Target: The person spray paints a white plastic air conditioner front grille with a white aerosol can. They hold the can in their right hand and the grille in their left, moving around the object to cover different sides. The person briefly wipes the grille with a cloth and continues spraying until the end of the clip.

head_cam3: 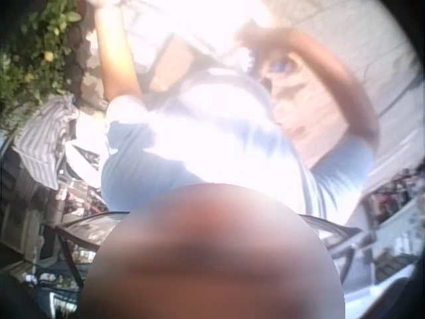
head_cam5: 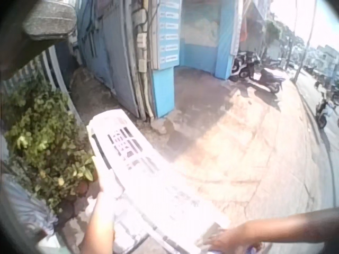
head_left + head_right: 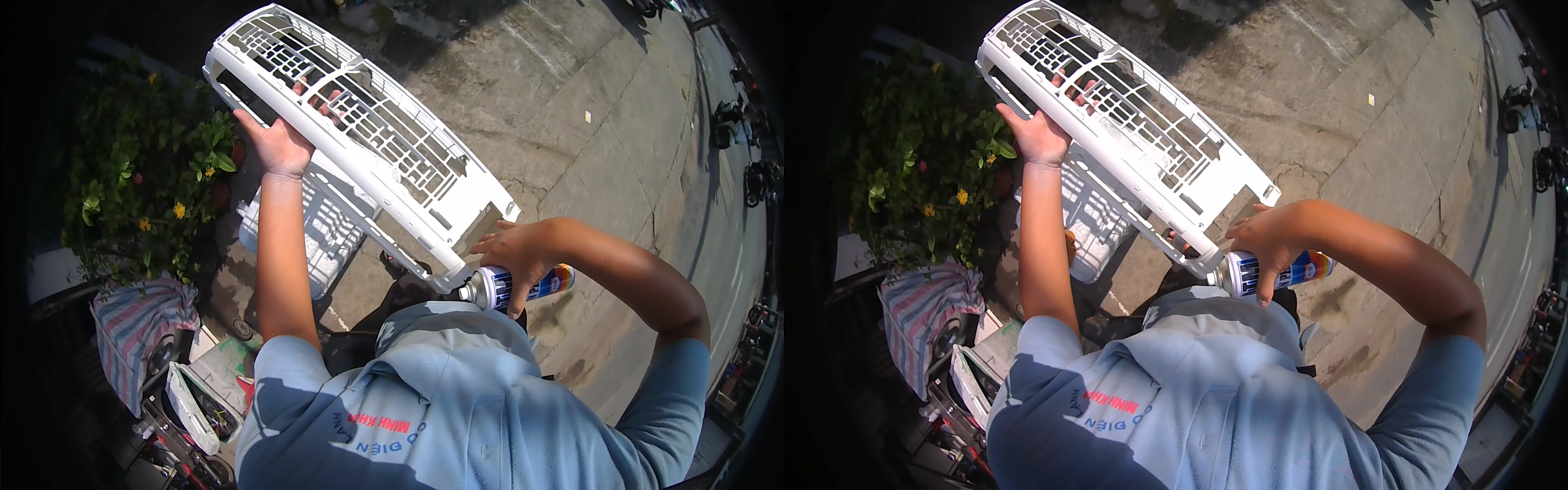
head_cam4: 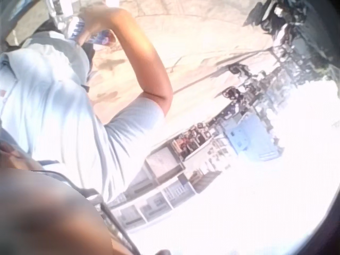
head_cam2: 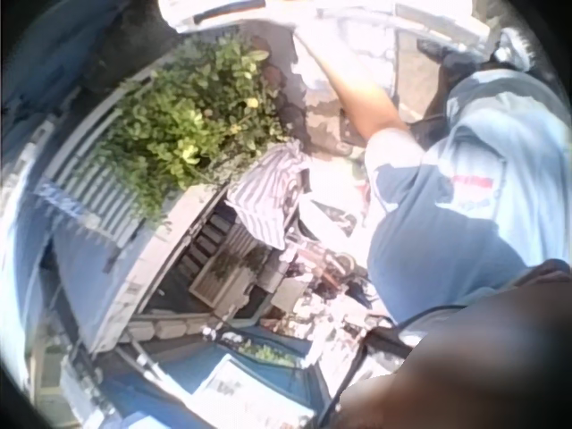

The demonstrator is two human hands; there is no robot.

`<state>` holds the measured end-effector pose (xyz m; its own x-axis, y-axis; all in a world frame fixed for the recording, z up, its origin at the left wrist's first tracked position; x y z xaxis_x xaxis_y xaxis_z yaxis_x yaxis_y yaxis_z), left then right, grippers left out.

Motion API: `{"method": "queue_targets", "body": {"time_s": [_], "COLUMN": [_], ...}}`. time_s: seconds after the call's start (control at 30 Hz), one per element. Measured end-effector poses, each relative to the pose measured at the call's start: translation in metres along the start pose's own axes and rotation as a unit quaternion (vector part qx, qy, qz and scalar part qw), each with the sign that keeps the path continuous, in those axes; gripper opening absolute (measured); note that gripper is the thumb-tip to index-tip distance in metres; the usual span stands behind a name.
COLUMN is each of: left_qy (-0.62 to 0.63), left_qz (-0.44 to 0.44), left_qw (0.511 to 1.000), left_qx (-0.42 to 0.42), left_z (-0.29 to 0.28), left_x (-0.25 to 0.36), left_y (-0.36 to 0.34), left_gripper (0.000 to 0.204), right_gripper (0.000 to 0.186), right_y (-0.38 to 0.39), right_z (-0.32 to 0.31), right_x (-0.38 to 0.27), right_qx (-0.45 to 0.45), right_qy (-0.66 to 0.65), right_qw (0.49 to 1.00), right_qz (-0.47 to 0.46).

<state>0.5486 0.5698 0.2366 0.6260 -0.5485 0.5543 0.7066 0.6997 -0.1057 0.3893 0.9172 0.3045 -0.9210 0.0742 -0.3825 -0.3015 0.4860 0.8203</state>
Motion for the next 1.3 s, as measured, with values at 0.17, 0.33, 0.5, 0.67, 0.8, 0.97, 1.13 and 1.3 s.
{"method": "queue_targets", "body": {"time_s": [0.17,0.33,0.5,0.67,0.8,0.97,1.13,1.3], "left_qy": [0.016,0.025,0.067,0.061,0.077,0.119,0.116,0.139], "left_qz": [-0.027,-0.109,-0.167,-0.198,-0.223,-0.309,-0.364,-0.404], "left_qw": [0.999,0.994,0.983,0.976,0.968,0.943,0.922,0.901], "left_qx": [-0.022,-0.012,-0.037,-0.063,-0.089,-0.041,-0.071,-0.074], "left_z": [0.004,0.024,0.027,0.032,0.015,0.004,-0.033,-0.051], "left_x": [0.013,0.017,-0.007,0.003,0.033,0.007,0.006,-0.019], "left_y": [-0.001,-0.010,-0.036,-0.019,-0.038,-0.046,-0.076,-0.080], "left_gripper": [0.136,0.128,0.119,0.110,0.108,0.102,0.100,0.107], "right_gripper": [0.071,0.076,0.056,0.061,0.062,0.070,0.067,0.068], "right_y": [-0.018,-0.023,-0.001,0.005,0.007,0.023,-0.016,-0.009], "right_z": [0.010,0.034,0.020,0.035,-0.008,-0.042,-0.075,-0.119], "right_x": [-0.042,-0.076,-0.090,-0.169,-0.235,-0.280,-0.255,-0.268], "right_qx": [-0.110,-0.076,-0.037,-0.013,0.010,0.004,-0.037,-0.086], "right_qy": [-0.124,-0.223,-0.273,-0.322,-0.353,-0.346,-0.400,-0.471], "right_qw": [0.986,0.969,0.960,0.946,0.935,0.935,0.914,0.876], "right_qz": [-0.016,-0.067,-0.052,-0.040,-0.039,0.080,0.064,0.056]}}
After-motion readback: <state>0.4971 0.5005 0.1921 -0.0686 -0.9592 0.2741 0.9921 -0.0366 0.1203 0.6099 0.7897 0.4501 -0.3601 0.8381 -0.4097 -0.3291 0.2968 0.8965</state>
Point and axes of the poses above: each hand's wrist, its own y-axis away from the middle knuckle, its own z-axis out of the palm, x = y × z, the point moved 2 cm from there along -y, towards the middle knuckle, and after that the axes turned 10 degrees about z, right-handed, at the moved point
